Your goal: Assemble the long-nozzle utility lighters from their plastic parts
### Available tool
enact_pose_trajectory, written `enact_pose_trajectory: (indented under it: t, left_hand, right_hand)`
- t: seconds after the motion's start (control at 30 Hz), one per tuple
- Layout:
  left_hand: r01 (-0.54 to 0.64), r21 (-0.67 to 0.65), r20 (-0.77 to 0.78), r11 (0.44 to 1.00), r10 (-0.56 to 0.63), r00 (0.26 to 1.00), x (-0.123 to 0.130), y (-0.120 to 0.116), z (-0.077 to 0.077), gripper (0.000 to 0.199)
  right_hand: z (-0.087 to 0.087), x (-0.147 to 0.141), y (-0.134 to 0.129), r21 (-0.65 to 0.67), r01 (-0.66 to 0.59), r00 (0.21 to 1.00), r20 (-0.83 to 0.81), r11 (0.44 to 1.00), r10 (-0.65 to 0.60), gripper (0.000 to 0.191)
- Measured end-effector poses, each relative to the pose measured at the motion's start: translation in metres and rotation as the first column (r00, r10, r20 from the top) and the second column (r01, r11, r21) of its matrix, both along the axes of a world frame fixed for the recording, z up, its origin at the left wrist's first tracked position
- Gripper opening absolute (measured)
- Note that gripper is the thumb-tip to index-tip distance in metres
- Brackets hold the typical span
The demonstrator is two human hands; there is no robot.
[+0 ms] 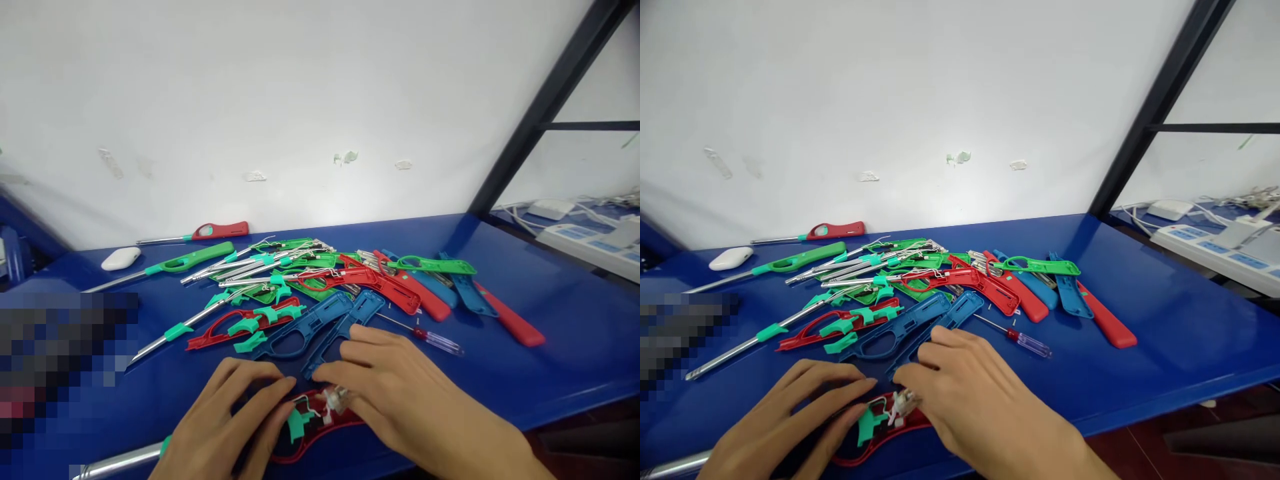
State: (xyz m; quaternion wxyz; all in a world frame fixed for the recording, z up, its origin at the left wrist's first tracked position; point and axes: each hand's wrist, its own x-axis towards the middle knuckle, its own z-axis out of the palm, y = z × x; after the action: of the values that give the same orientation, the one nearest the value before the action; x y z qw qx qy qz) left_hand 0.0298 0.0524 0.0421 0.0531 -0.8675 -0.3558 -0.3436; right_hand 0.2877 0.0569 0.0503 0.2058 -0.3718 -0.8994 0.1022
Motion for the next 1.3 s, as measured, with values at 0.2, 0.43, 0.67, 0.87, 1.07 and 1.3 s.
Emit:
enact_pose_trajectory:
  t: [0.2, 0.43, 0.67, 0.87, 1.07, 1.3]
  left_hand:
    - [0.057, -0.175, -0.010, 0.983, -0.060, 0.998, -0.005, -0.004, -0.006, 0.020]
    - [0.047, -0.110, 0.041, 0.993, -0.042, 0.998, 0.004, -0.002, 0.003, 0.026]
    - [0.039, -0.086, 0.046, 0.996, -0.035, 0.998, 0.006, -0.003, 0.004, 0.027]
    - [0.036, -0.111, 0.058, 0.993, -0.029, 0.998, 0.005, -0.006, 0.004, 0.024]
    - [0.034, -0.141, 0.056, 0.989, -0.027, 0.998, 0.006, -0.008, 0.002, 0.026]
    - [0.026, -0.177, 0.110, 0.984, -0.006, 0.994, 0.003, -0.009, 0.000, 0.024]
  right_hand:
    - [0.013, -0.012, 0.007, 0.322, -0.227, 0.946, 0.297, 0.919, 0.130, 0.009]
    - [0.015, -0.020, 0.001, 0.411, -0.335, 0.889, 0.436, 0.848, 0.140, 0.007]
    - [0.016, -0.022, 0.007, 0.430, -0.374, 0.859, 0.494, 0.822, 0.133, 0.007]
    - [0.018, -0.020, 0.009, 0.471, -0.430, 0.840, 0.521, 0.771, 0.150, 0.010]
    - [0.021, -0.018, 0.007, 0.465, -0.459, 0.838, 0.510, 0.757, 0.195, 0.015]
    - [0.015, -0.016, 0.009, 0.512, -0.390, 0.884, 0.442, 0.765, 0.154, 0.020]
